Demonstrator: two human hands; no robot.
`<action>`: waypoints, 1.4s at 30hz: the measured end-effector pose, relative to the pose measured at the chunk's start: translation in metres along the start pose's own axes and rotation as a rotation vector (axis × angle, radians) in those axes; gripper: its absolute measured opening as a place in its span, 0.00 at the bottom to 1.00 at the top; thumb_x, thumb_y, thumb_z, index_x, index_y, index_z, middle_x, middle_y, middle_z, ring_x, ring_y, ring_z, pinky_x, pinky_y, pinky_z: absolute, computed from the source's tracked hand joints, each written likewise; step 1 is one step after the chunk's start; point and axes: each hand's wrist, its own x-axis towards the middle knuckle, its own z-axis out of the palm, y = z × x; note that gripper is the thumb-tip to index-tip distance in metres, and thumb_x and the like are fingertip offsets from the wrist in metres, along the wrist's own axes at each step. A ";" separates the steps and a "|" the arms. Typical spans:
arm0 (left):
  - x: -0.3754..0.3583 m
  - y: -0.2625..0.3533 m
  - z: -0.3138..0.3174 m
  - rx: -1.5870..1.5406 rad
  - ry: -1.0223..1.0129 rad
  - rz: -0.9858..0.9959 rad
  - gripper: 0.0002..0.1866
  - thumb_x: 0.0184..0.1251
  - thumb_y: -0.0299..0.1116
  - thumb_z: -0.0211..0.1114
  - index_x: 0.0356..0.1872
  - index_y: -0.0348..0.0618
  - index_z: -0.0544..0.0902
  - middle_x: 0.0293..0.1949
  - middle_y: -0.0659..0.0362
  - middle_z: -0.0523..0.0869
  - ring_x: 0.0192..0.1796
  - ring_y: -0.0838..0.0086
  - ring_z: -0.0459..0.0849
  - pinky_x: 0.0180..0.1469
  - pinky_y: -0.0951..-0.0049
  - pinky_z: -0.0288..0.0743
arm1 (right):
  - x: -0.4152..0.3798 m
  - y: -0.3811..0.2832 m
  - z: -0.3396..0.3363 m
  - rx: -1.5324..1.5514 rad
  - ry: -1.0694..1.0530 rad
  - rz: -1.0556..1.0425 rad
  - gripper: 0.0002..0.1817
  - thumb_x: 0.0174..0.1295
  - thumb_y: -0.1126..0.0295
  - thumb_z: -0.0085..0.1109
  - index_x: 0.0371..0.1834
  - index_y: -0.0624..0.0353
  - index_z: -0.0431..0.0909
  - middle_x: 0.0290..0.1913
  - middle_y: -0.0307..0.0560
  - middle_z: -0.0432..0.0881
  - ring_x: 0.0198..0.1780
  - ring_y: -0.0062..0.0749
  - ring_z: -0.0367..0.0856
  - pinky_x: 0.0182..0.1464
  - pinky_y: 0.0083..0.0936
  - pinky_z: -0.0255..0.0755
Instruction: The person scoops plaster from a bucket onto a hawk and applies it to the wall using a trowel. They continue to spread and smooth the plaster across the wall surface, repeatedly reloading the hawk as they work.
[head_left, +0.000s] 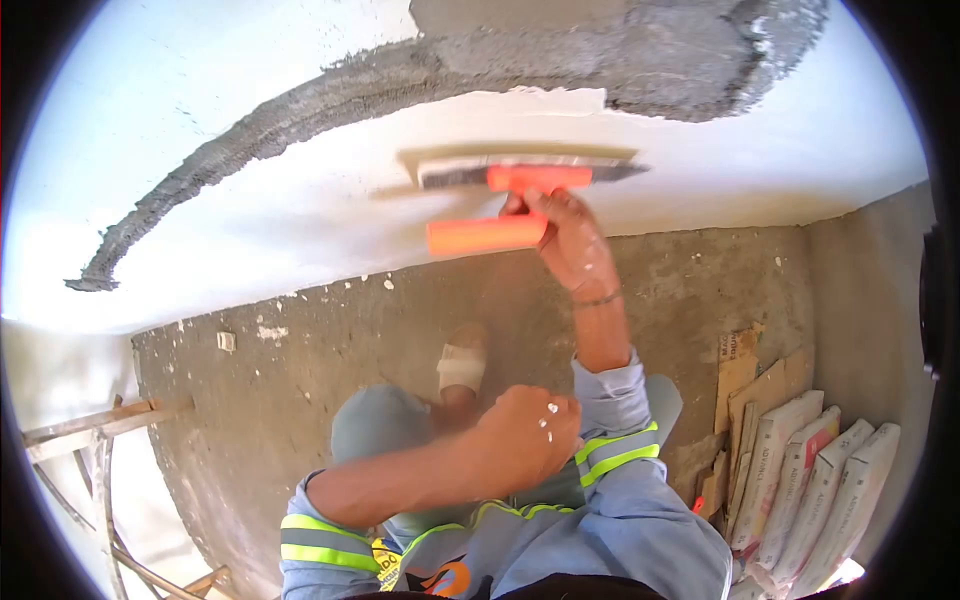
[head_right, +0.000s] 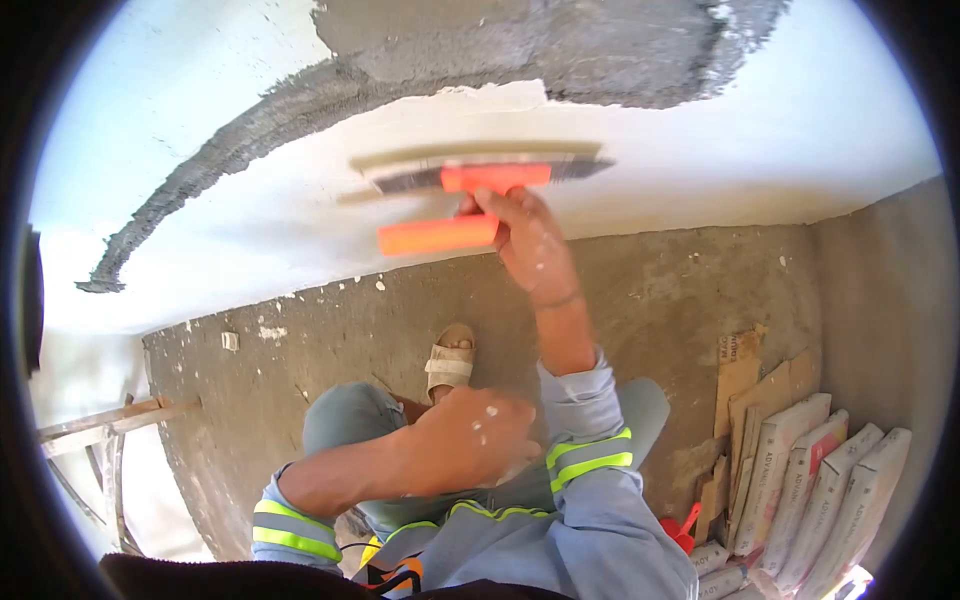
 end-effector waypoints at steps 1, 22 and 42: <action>0.005 0.002 0.003 0.029 -0.039 0.049 0.16 0.63 0.42 0.64 0.30 0.37 0.80 0.27 0.51 0.83 0.30 0.58 0.87 0.27 0.61 0.80 | -0.003 -0.029 0.018 0.000 -0.017 -0.026 0.13 0.69 0.68 0.57 0.49 0.67 0.78 0.39 0.45 0.82 0.44 0.31 0.81 0.51 0.31 0.76; -0.005 0.022 -0.031 -0.292 -0.168 0.061 0.17 0.70 0.46 0.59 0.36 0.39 0.77 0.30 0.45 0.82 0.38 0.47 0.84 0.37 0.50 0.77 | -0.078 -0.021 -0.012 -1.102 0.688 -0.752 0.14 0.55 0.69 0.74 0.40 0.63 0.83 0.37 0.50 0.84 0.37 0.28 0.82 0.41 0.25 0.76; -0.044 0.000 -0.047 -0.385 0.173 0.018 0.13 0.68 0.42 0.63 0.45 0.45 0.81 0.36 0.54 0.85 0.37 0.58 0.85 0.38 0.60 0.78 | -0.021 0.100 0.112 -1.203 0.335 -0.426 0.08 0.55 0.66 0.67 0.37 0.51 0.83 0.36 0.49 0.81 0.39 0.47 0.81 0.42 0.39 0.76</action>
